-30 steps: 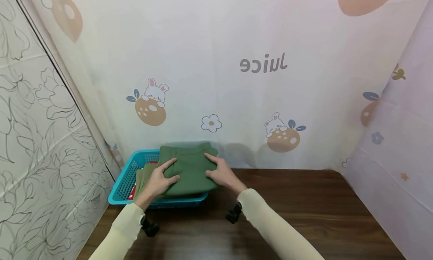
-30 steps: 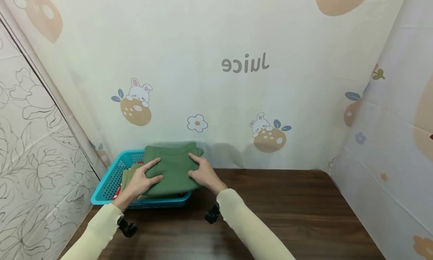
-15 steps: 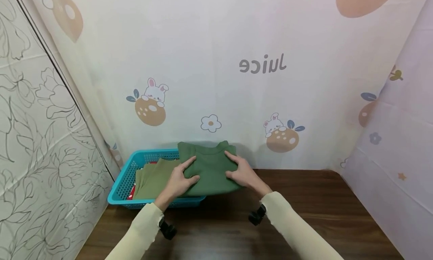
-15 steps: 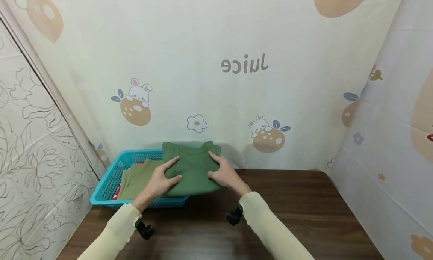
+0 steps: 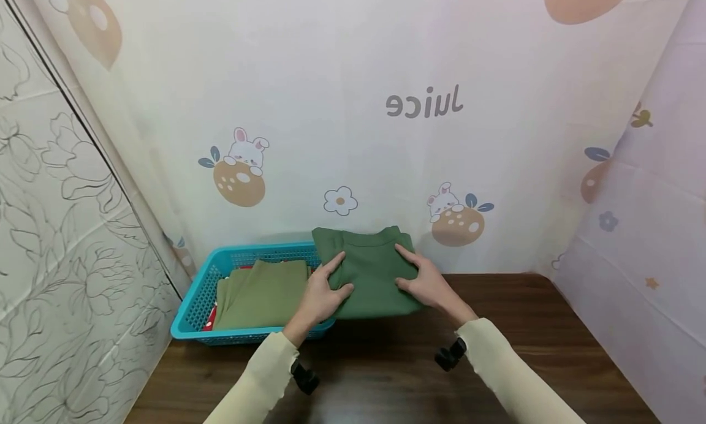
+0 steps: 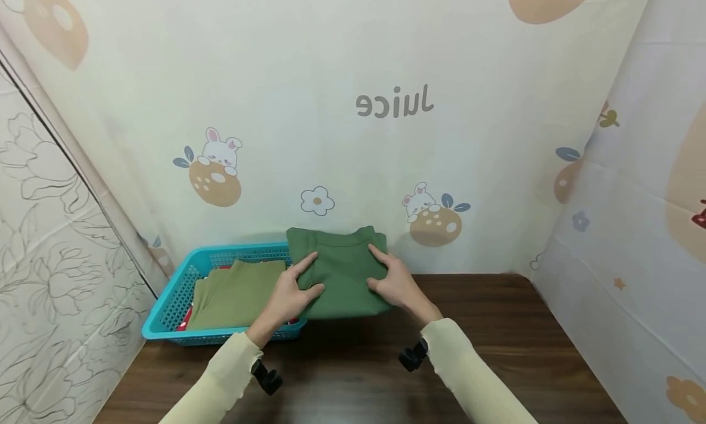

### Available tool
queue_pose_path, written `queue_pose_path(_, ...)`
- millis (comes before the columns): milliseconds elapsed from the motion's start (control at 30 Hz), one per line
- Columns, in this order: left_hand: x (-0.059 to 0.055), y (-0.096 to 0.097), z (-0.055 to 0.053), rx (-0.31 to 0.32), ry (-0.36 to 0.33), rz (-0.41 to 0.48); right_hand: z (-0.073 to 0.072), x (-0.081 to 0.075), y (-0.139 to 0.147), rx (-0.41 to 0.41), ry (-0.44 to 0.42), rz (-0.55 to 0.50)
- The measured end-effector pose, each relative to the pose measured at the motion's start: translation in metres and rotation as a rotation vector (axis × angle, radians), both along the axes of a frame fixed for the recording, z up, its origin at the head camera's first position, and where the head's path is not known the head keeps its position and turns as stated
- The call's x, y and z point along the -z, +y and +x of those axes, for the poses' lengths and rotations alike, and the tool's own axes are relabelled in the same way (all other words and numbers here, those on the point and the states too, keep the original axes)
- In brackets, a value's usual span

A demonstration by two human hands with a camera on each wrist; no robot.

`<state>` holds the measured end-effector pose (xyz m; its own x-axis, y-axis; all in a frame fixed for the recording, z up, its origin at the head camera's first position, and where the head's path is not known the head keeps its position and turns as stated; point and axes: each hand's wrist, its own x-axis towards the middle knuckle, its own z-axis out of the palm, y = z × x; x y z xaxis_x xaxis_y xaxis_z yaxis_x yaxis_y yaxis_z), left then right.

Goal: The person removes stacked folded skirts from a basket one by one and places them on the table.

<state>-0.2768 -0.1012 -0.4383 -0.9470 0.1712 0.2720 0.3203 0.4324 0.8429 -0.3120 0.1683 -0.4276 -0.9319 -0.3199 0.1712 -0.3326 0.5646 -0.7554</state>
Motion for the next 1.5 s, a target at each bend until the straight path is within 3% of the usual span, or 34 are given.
queue_pose_path(133, -0.003, 0.019, 0.0, 0.011, 0.008, 0.016, 0.003, -0.002, 0.018, 0.017, 0.011, 0.001)
queue_pose_path(333, 0.004, 0.047, -0.002, 0.032, 0.003, 0.031, 0.007, 0.001, 0.048, 0.012, 0.043, 0.021)
queue_pose_path(900, 0.053, 0.103, -0.011, 0.099, -0.093, 0.1, 0.009, 0.029, 0.103, 0.049, 0.128, 0.12)
queue_pose_path(1300, 0.081, 0.139, -0.014, 0.118, -0.194, 0.074, 0.014, 0.056, 0.138, 0.116, 0.072, 0.17)
queue_pose_path(1500, 0.09, 0.154, -0.016, 0.119, -0.216, 0.044, 0.012, 0.07, 0.153, 0.142, 0.058, 0.193)
